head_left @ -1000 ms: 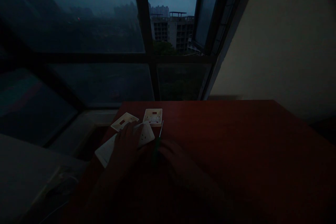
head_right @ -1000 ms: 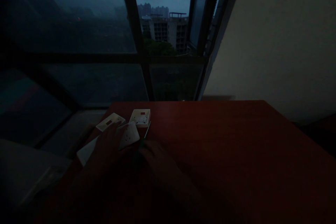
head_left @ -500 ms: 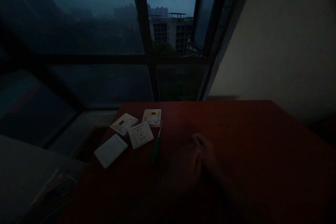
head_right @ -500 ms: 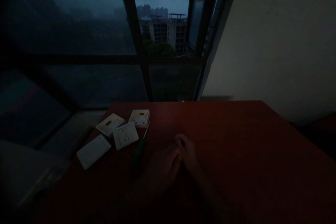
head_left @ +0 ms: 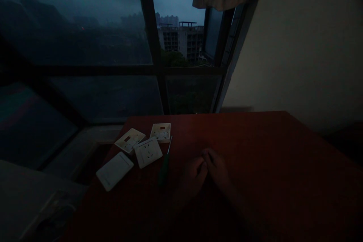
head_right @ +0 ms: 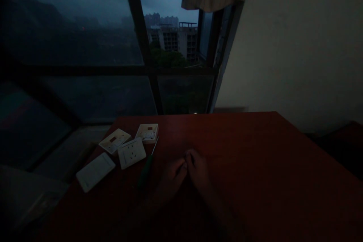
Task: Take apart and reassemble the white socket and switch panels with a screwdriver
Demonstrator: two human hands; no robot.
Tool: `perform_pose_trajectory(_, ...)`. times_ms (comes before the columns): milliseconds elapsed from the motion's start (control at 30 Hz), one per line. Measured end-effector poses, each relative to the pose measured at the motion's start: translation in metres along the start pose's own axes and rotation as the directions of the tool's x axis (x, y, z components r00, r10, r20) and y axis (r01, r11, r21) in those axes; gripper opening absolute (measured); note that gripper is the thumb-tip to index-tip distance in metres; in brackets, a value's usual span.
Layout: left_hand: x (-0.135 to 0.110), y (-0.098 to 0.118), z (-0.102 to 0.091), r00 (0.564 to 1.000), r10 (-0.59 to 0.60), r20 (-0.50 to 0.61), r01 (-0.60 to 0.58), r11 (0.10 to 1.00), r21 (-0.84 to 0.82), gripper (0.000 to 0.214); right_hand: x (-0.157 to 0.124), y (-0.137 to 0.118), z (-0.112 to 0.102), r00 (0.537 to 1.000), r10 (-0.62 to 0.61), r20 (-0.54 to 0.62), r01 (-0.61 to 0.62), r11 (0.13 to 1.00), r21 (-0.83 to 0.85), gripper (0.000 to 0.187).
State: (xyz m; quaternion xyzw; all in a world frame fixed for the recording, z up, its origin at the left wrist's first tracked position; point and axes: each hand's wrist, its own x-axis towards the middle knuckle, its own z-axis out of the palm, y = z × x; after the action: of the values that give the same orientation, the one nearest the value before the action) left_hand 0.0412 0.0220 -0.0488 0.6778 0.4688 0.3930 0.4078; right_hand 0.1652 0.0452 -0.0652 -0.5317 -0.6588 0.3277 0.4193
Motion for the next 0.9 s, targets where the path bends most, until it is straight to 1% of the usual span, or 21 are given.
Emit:
perform_pose_trajectory(233, 0.001, 0.0, -0.002, 1.0, 0.009, 0.025, -0.009, 1.0, -0.017, 0.023, 0.0, 0.001, 0.001, 1.0, -0.009, 0.007, 0.009, 1.0, -0.017, 0.028)
perform_pose_trajectory(367, 0.002, -0.003, -0.004, 0.999, 0.001, 0.043, -0.001, 1.0, 0.0, 0.023, 0.001, 0.005, 0.003, 1.0, -0.021, 0.009, 0.021, 1.0, -0.02, 0.028)
perform_pose_trajectory(700, 0.002, -0.006, -0.004, 1.0, 0.004, 0.031, -0.004, 1.0, 0.015, 0.024, 0.003, 0.002, 0.003, 0.999, -0.041, 0.011, 0.042, 0.999, -0.015, 0.029)
perform_pose_trajectory(900, 0.002, -0.01, -0.003, 1.0, -0.008, 0.02, 0.007, 1.0, 0.012, 0.024, 0.003, 0.007, 0.007, 1.0, -0.025, 0.003, 0.025, 0.999, -0.025, 0.03)
